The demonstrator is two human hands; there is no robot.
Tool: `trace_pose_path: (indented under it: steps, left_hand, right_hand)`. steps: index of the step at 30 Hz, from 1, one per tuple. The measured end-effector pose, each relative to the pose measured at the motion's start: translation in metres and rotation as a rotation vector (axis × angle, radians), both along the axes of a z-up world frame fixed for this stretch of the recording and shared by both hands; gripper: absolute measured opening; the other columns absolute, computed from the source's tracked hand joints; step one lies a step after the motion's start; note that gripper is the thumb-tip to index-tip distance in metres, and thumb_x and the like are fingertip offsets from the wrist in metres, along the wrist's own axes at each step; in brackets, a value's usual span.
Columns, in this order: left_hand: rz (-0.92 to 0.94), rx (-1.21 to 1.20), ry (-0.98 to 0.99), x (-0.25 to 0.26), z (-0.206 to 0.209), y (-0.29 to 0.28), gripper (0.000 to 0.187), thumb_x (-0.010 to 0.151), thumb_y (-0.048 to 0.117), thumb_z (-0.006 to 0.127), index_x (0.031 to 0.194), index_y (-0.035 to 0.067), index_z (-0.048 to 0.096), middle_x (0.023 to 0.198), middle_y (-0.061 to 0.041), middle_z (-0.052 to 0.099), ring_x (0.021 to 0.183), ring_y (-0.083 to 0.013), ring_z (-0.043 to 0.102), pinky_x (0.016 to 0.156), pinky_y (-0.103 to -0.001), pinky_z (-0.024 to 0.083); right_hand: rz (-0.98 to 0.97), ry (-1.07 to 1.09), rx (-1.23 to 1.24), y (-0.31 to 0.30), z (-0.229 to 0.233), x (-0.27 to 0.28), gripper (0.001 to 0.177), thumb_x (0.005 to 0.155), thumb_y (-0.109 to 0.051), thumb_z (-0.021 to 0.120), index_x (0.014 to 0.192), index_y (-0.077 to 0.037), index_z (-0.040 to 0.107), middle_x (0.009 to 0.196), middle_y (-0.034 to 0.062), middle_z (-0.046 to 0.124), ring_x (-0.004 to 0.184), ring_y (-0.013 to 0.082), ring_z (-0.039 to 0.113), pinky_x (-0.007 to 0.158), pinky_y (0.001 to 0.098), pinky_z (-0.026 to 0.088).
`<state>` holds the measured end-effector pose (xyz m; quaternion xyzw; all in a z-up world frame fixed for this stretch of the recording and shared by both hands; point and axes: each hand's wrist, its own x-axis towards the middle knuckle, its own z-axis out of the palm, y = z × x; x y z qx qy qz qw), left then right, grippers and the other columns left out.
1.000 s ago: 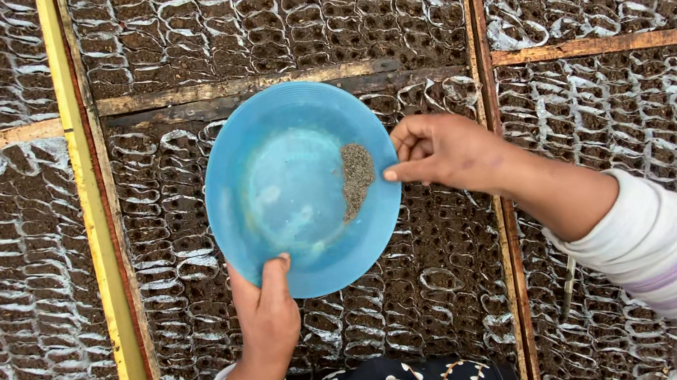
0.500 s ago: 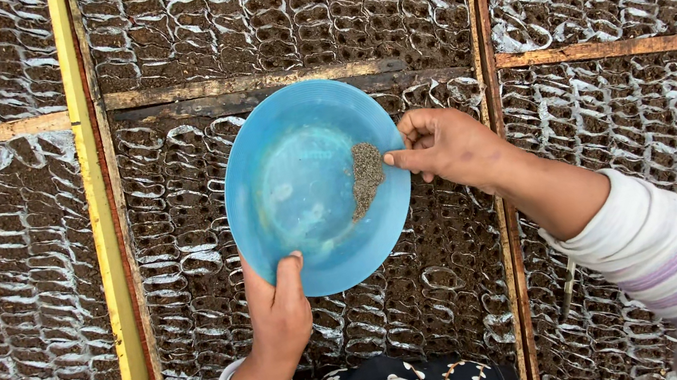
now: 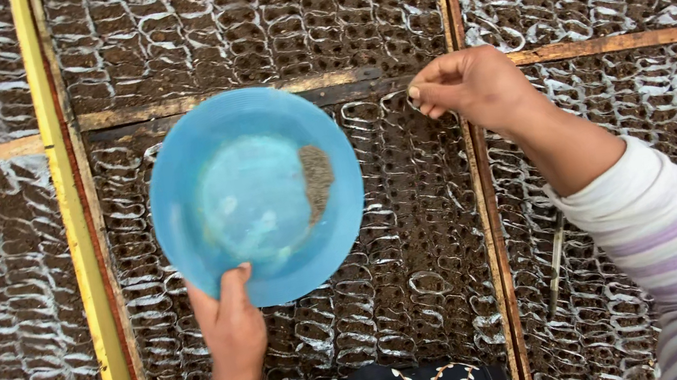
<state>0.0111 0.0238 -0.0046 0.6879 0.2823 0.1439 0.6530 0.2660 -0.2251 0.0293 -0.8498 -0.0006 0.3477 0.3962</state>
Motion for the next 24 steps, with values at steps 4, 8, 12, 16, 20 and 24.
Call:
trace_pose_path:
  steps: [4,8,12,16,20,24]
  left_hand:
    - [-0.033,0.186,0.006,-0.018,-0.03,0.013,0.014,0.088,-0.003,0.053,0.102,-0.001,0.057,0.145,-0.021,0.036,0.128,-0.03,0.042,0.112,-0.035,0.032]
    - [0.141,-0.053,0.111,-0.006,-0.015,0.009,0.05,0.083,0.002,0.052,0.132,-0.001,0.045,0.134,-0.012,0.048,0.114,-0.0219,0.046,0.103,-0.029,0.038]
    - [0.128,-0.024,0.106,-0.014,-0.028,0.012,0.041,0.084,0.002,0.053,0.125,-0.002,0.048,0.124,-0.012,0.051,0.104,-0.0212,0.048,0.096,-0.028,0.041]
    - [0.175,-0.077,0.137,-0.01,-0.021,0.011,0.05,0.082,0.005,0.053,0.131,0.001,0.046,0.125,-0.01,0.053,0.106,-0.0206,0.049,0.097,-0.029,0.04]
    - [0.147,-0.037,0.151,-0.009,-0.018,0.01,0.044,0.084,0.004,0.052,0.127,0.0,0.048,0.128,-0.011,0.051,0.11,-0.0217,0.048,0.099,-0.029,0.039]
    - [0.232,-0.152,0.186,-0.005,-0.013,0.01,0.056,0.08,0.005,0.053,0.136,0.003,0.045,0.128,-0.009,0.053,0.11,-0.0196,0.05,0.098,-0.029,0.041]
  right_hand:
    - [0.09,-0.102,-0.154,0.0,0.0,-0.002,0.008,0.092,-0.015,0.069,0.098,-0.013,0.073,0.092,0.0033,0.074,0.076,0.0099,0.066,0.073,0.0209,0.061]
    - [0.297,-0.294,-0.211,0.0,-0.012,-0.006,0.013,0.094,-0.02,0.066,0.101,-0.013,0.074,0.102,0.0043,0.072,0.075,0.0128,0.063,0.078,0.0263,0.058]
    - [0.472,-0.554,-0.122,-0.009,-0.038,-0.004,0.014,0.091,-0.015,0.069,0.102,-0.008,0.074,0.103,0.0099,0.073,0.087,0.0204,0.07,0.092,0.0342,0.056]
    - [0.488,-0.574,-0.137,-0.01,-0.042,-0.003,0.015,0.09,-0.016,0.07,0.102,-0.008,0.074,0.103,0.009,0.073,0.085,0.0206,0.071,0.087,0.0348,0.058]
    - [0.5,-0.558,-0.16,-0.011,-0.04,-0.002,0.015,0.092,-0.016,0.068,0.104,-0.009,0.074,0.102,0.0085,0.072,0.084,0.0207,0.07,0.086,0.0356,0.058]
    - [0.495,-0.547,-0.194,-0.01,-0.038,-0.003,0.016,0.093,-0.02,0.068,0.104,-0.01,0.074,0.103,0.0068,0.072,0.083,0.0189,0.07,0.081,0.0348,0.06]
